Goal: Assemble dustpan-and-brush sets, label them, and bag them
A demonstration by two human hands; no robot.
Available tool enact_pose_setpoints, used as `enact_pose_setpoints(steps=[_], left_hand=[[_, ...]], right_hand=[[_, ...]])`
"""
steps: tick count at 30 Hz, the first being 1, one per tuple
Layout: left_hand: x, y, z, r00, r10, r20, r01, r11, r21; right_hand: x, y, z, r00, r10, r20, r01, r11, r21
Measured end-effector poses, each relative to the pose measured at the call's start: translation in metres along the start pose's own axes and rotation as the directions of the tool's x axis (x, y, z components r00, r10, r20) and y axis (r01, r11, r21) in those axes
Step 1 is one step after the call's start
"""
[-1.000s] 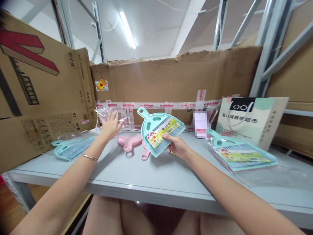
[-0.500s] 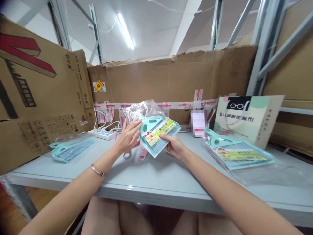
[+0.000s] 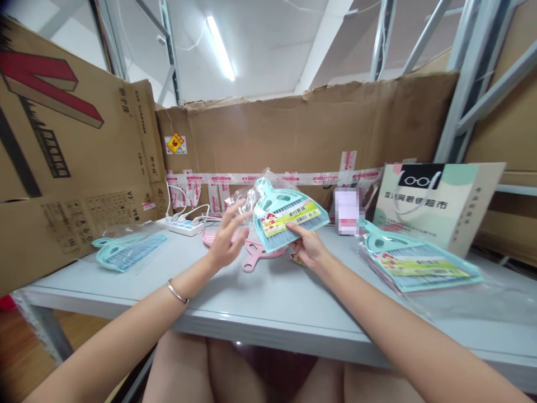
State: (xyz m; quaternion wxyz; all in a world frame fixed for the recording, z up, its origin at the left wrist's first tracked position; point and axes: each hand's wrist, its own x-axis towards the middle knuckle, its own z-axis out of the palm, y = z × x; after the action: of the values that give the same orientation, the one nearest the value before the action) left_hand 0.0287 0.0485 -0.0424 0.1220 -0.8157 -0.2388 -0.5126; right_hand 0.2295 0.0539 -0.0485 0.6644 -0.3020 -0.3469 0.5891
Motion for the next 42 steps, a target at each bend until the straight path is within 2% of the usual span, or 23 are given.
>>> enact_pose_setpoints(steps=[1,2,3,4,5,6,7,8,9,10,11,13,15,17,19,24,27,29,33,35,38,42], left_hand=[[0.001,-0.003,0.000,0.988,-0.096,-0.123,0.090,0.994,-0.054],[0.002,-0.006,0.001,0.948,-0.222,-0.226,0.197,0.972,-0.127],[0.003,-0.010,0.002,0.882,-0.374,-0.285,0.319,0.921,-0.222],[0.005,-0.013,0.004,0.793,-0.543,-0.276,0.449,0.828,-0.337],[0.006,-0.016,0.006,0.683,-0.706,-0.190,0.576,0.680,-0.454],[0.007,-0.017,0.008,0.567,-0.823,-0.036,0.677,0.491,-0.548],[0.008,-0.018,0.011,0.470,-0.870,0.152,0.743,0.297,-0.600],[0.009,-0.017,0.012,0.410,-0.850,0.331,0.779,0.137,-0.612],[0.009,-0.016,0.013,0.399,-0.788,0.470,0.792,0.038,-0.609],[0.009,-0.013,0.013,0.425,-0.717,0.552,0.791,-0.002,-0.612],[0.009,-0.010,0.013,0.471,-0.658,0.587,0.781,0.002,-0.624],[0.006,-0.003,0.013,0.552,-0.587,0.592,0.756,0.053,-0.652],[0.001,0.002,0.013,0.604,-0.559,0.568,0.738,0.122,-0.664],[-0.003,0.003,0.014,0.642,-0.530,0.554,0.724,0.181,-0.666],[-0.007,0.003,0.014,0.659,-0.503,0.560,0.721,0.210,-0.660],[-0.005,-0.003,0.006,0.620,-0.520,0.587,0.766,0.238,-0.597],[-0.003,-0.007,-0.003,0.594,-0.498,0.632,0.797,0.256,-0.547],[-0.002,-0.010,-0.009,0.567,-0.473,0.675,0.821,0.251,-0.514],[-0.003,-0.014,-0.015,0.531,-0.449,0.719,0.846,0.232,-0.480],[-0.003,-0.015,-0.017,0.514,-0.453,0.728,0.856,0.220,-0.468],[-0.002,-0.016,-0.019,0.493,-0.460,0.738,0.867,0.196,-0.457],[-0.001,-0.016,-0.017,0.461,-0.472,0.752,0.878,0.121,-0.462]], right_hand=[[0.000,0.000,0.000,1.000,-0.011,-0.001,0.011,1.000,-0.001],[0.000,-0.001,0.000,1.000,-0.024,0.003,0.024,1.000,-0.006],[-0.001,-0.001,0.000,0.999,-0.037,0.011,0.037,0.999,-0.016],[-0.001,0.000,0.000,0.999,-0.046,0.022,0.047,0.998,-0.029],[-0.001,0.000,0.000,0.998,-0.049,0.036,0.050,0.998,-0.045],[-0.002,0.001,0.000,0.998,-0.046,0.051,0.049,0.997,-0.062],[-0.002,0.003,0.000,0.997,-0.039,0.066,0.044,0.996,-0.082],[-0.003,0.004,0.000,0.996,-0.029,0.081,0.038,0.993,-0.108],[-0.004,0.006,0.001,0.995,-0.016,0.097,0.030,0.990,-0.141],[-0.004,0.007,0.001,0.994,-0.005,0.111,0.025,0.984,-0.176],[-0.005,0.009,0.001,0.992,-0.001,0.125,0.028,0.978,-0.209],[-0.008,0.012,0.002,0.986,-0.014,0.164,0.056,0.965,-0.255],[-0.011,0.014,0.003,0.979,-0.035,0.203,0.090,0.958,-0.271],[-0.016,0.017,0.005,0.975,-0.021,0.220,0.081,0.959,-0.271],[-0.019,0.019,0.006,0.978,0.022,0.209,0.036,0.963,-0.267],[-0.020,0.013,0.008,0.978,0.064,0.198,-0.007,0.962,-0.274],[-0.015,0.004,0.003,0.998,0.036,0.052,-0.022,0.966,-0.259],[-0.011,-0.003,-0.003,0.998,0.060,-0.029,-0.066,0.945,-0.320],[-0.004,-0.014,-0.016,0.977,0.204,-0.057,-0.196,0.765,-0.613],[-0.003,-0.017,-0.019,0.981,0.184,-0.060,-0.175,0.716,-0.675],[-0.003,-0.017,-0.018,0.994,0.107,-0.021,-0.098,0.791,-0.604],[0.000,-0.010,-0.016,0.974,0.186,0.125,-0.113,0.888,-0.445]])
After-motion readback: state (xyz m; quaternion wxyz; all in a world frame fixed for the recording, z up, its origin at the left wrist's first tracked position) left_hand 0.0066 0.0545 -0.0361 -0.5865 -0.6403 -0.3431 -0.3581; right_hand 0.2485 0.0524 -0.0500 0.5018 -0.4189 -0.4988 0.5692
